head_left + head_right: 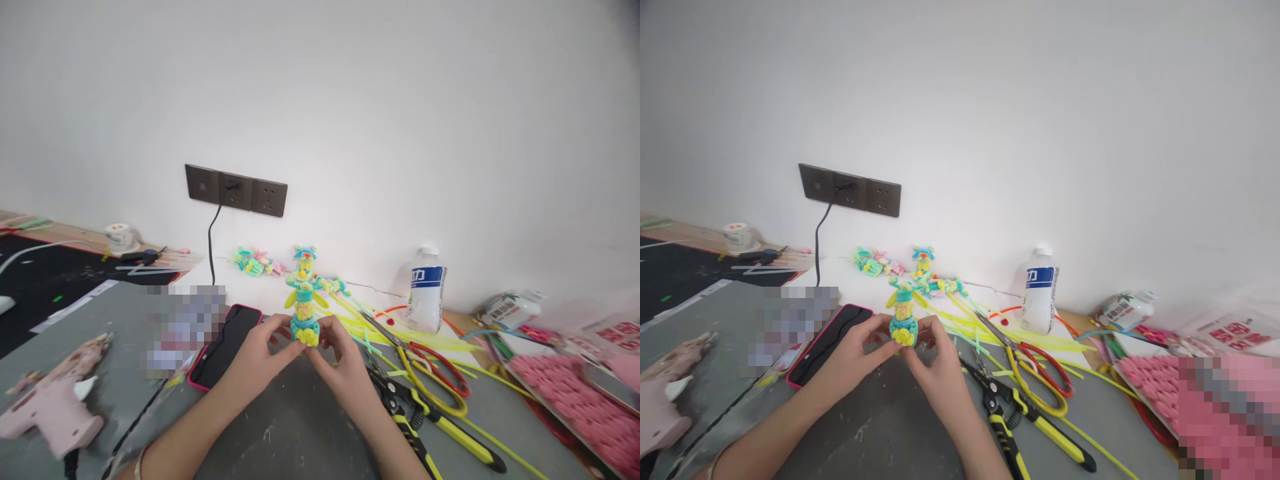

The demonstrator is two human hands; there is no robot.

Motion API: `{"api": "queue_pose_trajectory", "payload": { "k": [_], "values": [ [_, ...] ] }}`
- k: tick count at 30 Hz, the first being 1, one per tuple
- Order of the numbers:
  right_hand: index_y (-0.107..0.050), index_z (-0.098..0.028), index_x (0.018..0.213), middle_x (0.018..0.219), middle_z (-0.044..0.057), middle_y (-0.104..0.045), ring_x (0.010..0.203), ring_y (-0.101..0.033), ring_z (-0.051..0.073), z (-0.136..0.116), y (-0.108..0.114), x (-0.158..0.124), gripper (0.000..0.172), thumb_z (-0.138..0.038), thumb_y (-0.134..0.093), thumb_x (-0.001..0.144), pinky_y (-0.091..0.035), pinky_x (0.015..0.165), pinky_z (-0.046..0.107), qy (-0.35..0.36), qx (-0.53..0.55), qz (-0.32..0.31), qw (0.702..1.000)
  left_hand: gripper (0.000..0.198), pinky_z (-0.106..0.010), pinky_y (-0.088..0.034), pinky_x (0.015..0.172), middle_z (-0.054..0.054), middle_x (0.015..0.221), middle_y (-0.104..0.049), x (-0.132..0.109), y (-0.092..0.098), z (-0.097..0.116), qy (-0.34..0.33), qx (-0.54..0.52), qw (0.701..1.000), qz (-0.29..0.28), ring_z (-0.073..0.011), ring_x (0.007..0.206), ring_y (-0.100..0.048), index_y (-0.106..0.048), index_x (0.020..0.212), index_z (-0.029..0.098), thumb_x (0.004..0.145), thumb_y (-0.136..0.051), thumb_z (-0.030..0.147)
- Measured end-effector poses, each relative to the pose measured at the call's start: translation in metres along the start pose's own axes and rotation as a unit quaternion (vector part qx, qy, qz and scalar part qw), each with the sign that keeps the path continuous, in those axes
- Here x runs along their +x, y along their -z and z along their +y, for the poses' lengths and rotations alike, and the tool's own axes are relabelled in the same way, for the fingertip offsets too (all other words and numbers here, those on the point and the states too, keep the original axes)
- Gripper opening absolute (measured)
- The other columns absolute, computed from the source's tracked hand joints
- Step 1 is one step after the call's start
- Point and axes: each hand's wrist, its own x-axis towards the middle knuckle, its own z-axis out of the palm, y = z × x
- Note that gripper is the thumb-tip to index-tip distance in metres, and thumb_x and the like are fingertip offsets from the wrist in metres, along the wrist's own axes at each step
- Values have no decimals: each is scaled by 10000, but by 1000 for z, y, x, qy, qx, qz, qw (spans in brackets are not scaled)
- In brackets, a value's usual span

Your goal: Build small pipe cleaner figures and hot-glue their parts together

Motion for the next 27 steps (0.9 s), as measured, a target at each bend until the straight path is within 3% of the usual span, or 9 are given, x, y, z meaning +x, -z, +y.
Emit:
{"api": "queue_pose_trajectory", "payload": {
  "k": [7, 19, 22, 25, 27],
  "values": [
    [-565, -219, 982, 911, 13, -616, 837, -592, 173, -2, 2, 0, 140, -218, -599, 846, -419, 749, 290, -2, 21, -44, 999, 274, -329, -514, 773, -109, 1014, -735, 3, 1, -3, -4, -51, 998, 24, -241, 865, -664, -682, 1009, 160, 813, -596, 331],
    [-619, -219, 928, 858, 22, -689, 772, -638, 180, -1, 4, 5, 101, -246, -583, 837, -462, 719, 300, 0, 1, -19, 1000, 351, -332, -552, 771, -114, 1032, -729, 5, 0, -8, 14, -87, 996, 9, -247, 892, -678, -680, 1038, 159, 787, -655, 403],
    [-623, -214, 869, 866, 50, -708, 743, -637, 203, 8, 22, 9, 121, -307, -547, 858, -467, 724, 333, -12, -75, 66, 995, 403, -335, -557, 731, -124, 1042, -715, 5, 2, -8, 44, -70, 996, 38, -251, 883, -665, -668, 1051, 153, 745, -673, 415],
    [-618, -215, 846, 867, 68, -716, 696, -624, 228, 26, 46, 12, 176, -363, -523, 835, -440, 735, 387, -54, -197, 184, 962, 444, -331, -560, 689, -117, 1016, -685, 6, 2, -9, 57, -57, 995, 63, -234, 850, -649, -623, 1089, 156, 726, -669, 408],
    [-636, -216, 861, 874, 71, -728, 711, -638, 249, 39, 56, 12, 197, -353, -501, 823, -403, 757, 415, -81, -262, 208, 939, 443, -319, -554, 651, -92, 959, -666, 6, 0, -11, 57, -56, 994, 72, -217, 805, -644, -574, 1090, 171, 727, -663, 408]
  ]
}}
